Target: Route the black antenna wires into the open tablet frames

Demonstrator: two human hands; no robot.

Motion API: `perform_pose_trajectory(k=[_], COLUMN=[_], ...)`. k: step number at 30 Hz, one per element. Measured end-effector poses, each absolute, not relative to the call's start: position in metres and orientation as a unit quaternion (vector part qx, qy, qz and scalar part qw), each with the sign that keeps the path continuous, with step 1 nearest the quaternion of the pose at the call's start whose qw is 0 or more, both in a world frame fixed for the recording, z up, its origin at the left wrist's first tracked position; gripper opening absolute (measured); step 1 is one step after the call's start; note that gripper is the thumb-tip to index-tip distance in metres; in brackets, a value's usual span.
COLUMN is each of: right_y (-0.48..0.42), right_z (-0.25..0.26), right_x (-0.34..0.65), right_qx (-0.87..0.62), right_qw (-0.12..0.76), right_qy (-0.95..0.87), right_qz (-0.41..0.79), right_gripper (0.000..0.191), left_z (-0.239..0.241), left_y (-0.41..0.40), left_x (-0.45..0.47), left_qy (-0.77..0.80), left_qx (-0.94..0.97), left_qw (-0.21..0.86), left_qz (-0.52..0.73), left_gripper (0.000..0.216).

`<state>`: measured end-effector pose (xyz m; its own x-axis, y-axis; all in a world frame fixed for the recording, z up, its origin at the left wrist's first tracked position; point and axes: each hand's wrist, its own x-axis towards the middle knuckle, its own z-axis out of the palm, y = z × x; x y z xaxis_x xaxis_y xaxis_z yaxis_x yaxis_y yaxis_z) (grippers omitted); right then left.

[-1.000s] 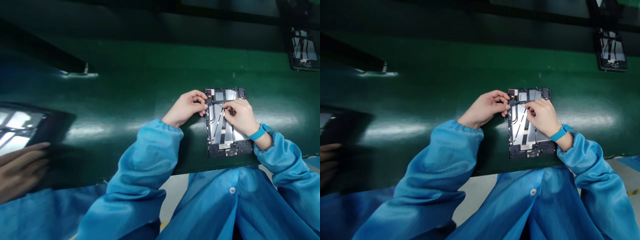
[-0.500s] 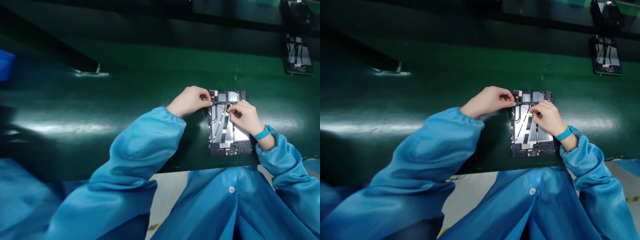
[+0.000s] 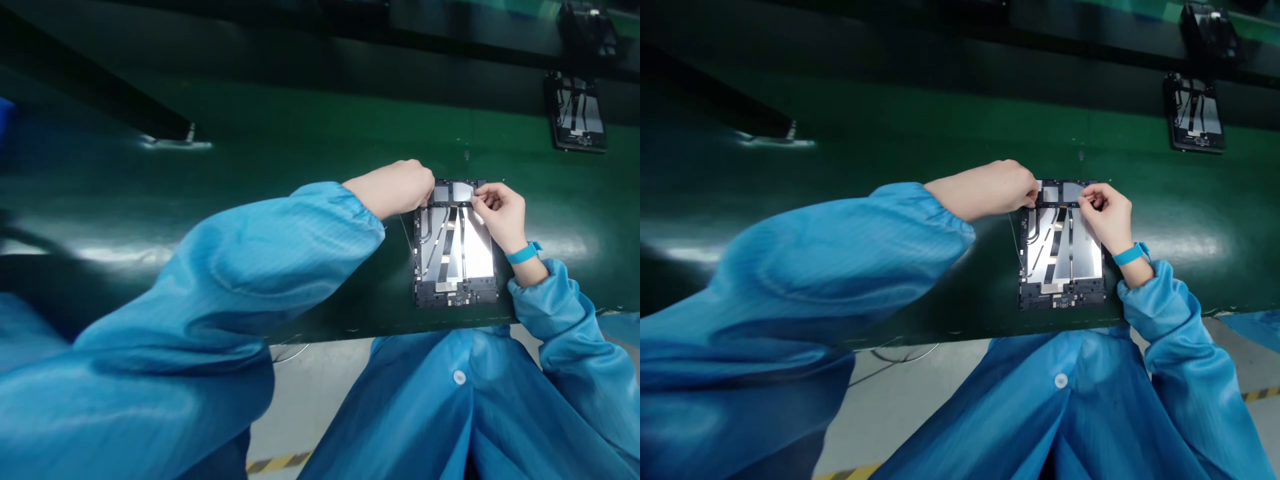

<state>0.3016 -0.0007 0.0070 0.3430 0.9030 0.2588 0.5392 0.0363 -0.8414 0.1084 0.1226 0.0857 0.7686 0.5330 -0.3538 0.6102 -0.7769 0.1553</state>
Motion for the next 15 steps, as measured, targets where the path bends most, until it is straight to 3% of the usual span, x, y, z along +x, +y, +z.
perform_pose_trajectory(k=[2,6,9,12,15], right_y=[0.006,0.009,0.001,-0.01,-0.018], right_z=[0.007,0.012,0.017,0.02,0.018], right_x=[0.307,0.311,0.311,0.312,0.319], right_qx=[-0.682,-0.639,-0.6,-0.583,-0.589], right_qw=[0.459,0.343,0.277,0.285,0.359], right_qy=[-0.541,-0.684,-0.749,-0.755,-0.704], right_qz=[0.176,0.08,0.048,0.09,0.169], right_gripper=[0.012,0.023,0.026,0.025,0.023], left_z=[0.084,0.077,0.071,0.069,0.069], left_y=[0.112,0.076,0.046,0.027,0.022], left_x=[0.108,0.109,0.114,0.123,0.128], left_qy=[0.331,0.374,0.425,0.452,0.461], left_qx=[0.927,0.91,0.885,0.872,0.868], left_qw=[0.129,0.173,0.189,0.184,0.183], left_qz=[-0.12,-0.045,-0.037,-0.033,-0.039], left_gripper=[0.019,0.016,0.028,0.036,0.035])
